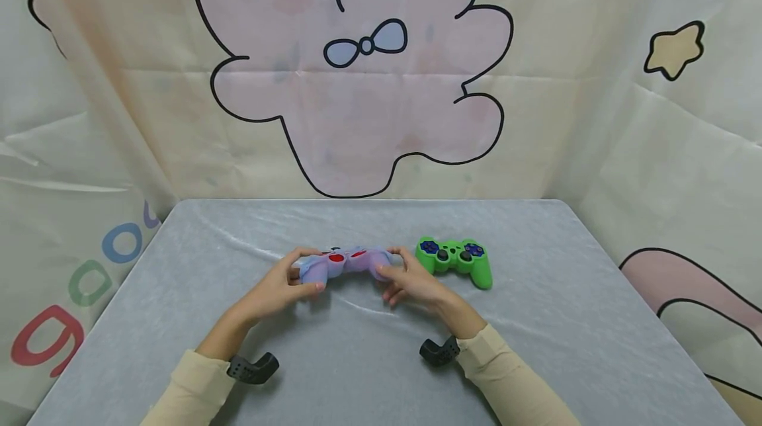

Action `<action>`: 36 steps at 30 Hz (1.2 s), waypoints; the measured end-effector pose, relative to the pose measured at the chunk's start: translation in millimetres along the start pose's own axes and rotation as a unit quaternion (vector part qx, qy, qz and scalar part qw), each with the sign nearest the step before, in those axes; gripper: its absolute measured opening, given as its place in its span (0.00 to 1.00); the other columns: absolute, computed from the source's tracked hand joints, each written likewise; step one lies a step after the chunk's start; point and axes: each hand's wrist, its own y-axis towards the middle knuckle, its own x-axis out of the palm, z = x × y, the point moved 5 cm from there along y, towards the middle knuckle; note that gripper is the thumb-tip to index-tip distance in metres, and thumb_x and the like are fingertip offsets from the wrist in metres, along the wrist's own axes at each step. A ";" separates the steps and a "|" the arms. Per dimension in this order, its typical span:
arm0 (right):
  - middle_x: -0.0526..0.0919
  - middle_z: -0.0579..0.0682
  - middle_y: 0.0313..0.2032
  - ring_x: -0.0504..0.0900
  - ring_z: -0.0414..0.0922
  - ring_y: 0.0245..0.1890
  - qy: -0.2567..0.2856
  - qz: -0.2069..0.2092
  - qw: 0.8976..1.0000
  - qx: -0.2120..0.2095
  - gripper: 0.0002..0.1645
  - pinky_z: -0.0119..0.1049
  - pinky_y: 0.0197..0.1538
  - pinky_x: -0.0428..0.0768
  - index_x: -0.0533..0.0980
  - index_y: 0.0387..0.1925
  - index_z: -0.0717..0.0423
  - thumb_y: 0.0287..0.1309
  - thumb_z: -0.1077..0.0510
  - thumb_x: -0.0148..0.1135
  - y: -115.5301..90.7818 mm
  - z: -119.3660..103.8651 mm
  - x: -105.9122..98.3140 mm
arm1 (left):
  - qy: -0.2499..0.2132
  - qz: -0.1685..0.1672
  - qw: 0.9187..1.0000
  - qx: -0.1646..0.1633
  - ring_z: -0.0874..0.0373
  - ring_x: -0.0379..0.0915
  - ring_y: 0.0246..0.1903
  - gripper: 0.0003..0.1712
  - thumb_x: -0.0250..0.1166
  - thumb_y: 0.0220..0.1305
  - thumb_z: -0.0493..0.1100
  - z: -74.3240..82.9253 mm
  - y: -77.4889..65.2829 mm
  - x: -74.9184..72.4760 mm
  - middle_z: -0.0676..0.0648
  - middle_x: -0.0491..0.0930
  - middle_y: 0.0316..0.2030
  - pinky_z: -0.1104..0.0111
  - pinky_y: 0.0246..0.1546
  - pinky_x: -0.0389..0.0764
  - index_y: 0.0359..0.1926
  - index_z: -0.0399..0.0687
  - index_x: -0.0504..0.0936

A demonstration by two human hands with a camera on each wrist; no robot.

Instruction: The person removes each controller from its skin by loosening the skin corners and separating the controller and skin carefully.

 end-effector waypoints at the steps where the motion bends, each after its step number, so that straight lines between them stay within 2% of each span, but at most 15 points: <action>1: 0.80 0.66 0.51 0.84 0.43 0.28 -0.012 0.004 1.000 -0.005 0.37 0.35 0.32 0.83 0.54 0.72 0.55 0.71 0.51 0.59 0.2 -0.1 -1.0 | -0.004 0.004 1.000 0.003 0.53 0.83 0.38 0.34 0.69 0.66 0.44 -0.3 0.3 -0.5 0.33 0.81 0.47 0.65 0.43 0.80 0.69 0.49 0.66; 4: 0.69 0.70 0.66 0.85 0.45 0.36 -0.029 0.008 0.999 -0.016 0.40 0.38 0.35 0.84 0.56 0.74 0.56 0.69 0.51 0.62 0.6 -1.0 -3.0 | -0.015 0.015 1.000 0.005 0.54 0.83 0.36 0.32 0.69 0.66 0.43 -1.0 1.0 -2.3 0.36 0.83 0.41 0.67 0.40 0.81 0.67 0.46 0.68; 6: 0.61 0.69 0.72 0.84 0.45 0.40 -0.033 0.004 0.999 -0.025 0.42 0.38 0.38 0.84 0.55 0.74 0.57 0.67 0.53 0.64 1.0 -1.9 -3.5 | -0.017 0.019 1.000 0.000 0.54 0.83 0.35 0.32 0.69 0.66 0.44 -1.4 0.9 -3.3 0.36 0.84 0.38 0.67 0.39 0.80 0.66 0.46 0.68; 9: 0.57 0.67 0.75 0.84 0.45 0.41 -0.029 -0.004 0.999 -0.030 0.46 0.38 0.42 0.84 0.55 0.75 0.60 0.64 0.55 0.67 1.4 -2.2 -3.1 | -0.019 0.019 1.000 -0.009 0.53 0.83 0.35 0.31 0.69 0.66 0.44 -1.9 0.3 -4.2 0.35 0.84 0.37 0.66 0.39 0.78 0.67 0.47 0.68; 13: 0.57 0.68 0.75 0.84 0.44 0.38 -0.022 -0.002 0.999 -0.035 0.46 0.39 0.43 0.85 0.54 0.75 0.62 0.63 0.57 0.68 2.3 -0.7 -3.6 | -0.018 0.015 1.000 -0.016 0.52 0.83 0.36 0.31 0.69 0.66 0.45 -2.0 -0.1 -4.1 0.35 0.85 0.38 0.65 0.41 0.79 0.67 0.47 0.68; 18: 0.61 0.68 0.72 0.81 0.43 0.36 -0.033 0.018 0.998 -0.041 0.43 0.37 0.40 0.83 0.59 0.72 0.63 0.61 0.58 0.69 3.9 1.0 -5.5 | -0.016 0.009 1.000 -0.023 0.53 0.83 0.37 0.31 0.69 0.66 0.45 -1.7 -0.4 -3.5 0.37 0.84 0.40 0.66 0.41 0.79 0.67 0.48 0.68; 23: 0.71 0.63 0.61 0.77 0.42 0.31 -0.045 0.030 0.997 -0.057 0.32 0.34 0.35 0.79 0.65 0.60 0.63 0.59 0.60 0.69 4.8 -0.2 -5.7 | -0.021 0.002 0.999 -0.024 0.54 0.82 0.35 0.32 0.71 0.65 0.43 -1.0 -0.2 -2.2 0.35 0.84 0.40 0.67 0.39 0.78 0.66 0.47 0.68; 27: 0.76 0.58 0.54 0.76 0.41 0.26 -0.048 0.035 0.996 -0.064 0.28 0.33 0.32 0.77 0.66 0.54 0.62 0.58 0.60 0.70 4.5 -1.5 -6.0 | -0.023 0.005 1.000 -0.021 0.55 0.82 0.33 0.32 0.71 0.64 0.42 -1.7 0.6 -1.9 0.36 0.84 0.36 0.68 0.36 0.77 0.65 0.45 0.69; 36: 0.78 0.52 0.46 0.74 0.40 0.26 -0.053 0.044 0.996 -0.058 0.26 0.33 0.30 0.74 0.69 0.52 0.62 0.56 0.59 0.72 6.1 -0.8 -9.3 | -0.023 0.017 1.000 -0.009 0.53 0.82 0.32 0.30 0.72 0.63 0.42 -1.8 2.1 -2.4 0.39 0.85 0.34 0.67 0.34 0.78 0.63 0.44 0.71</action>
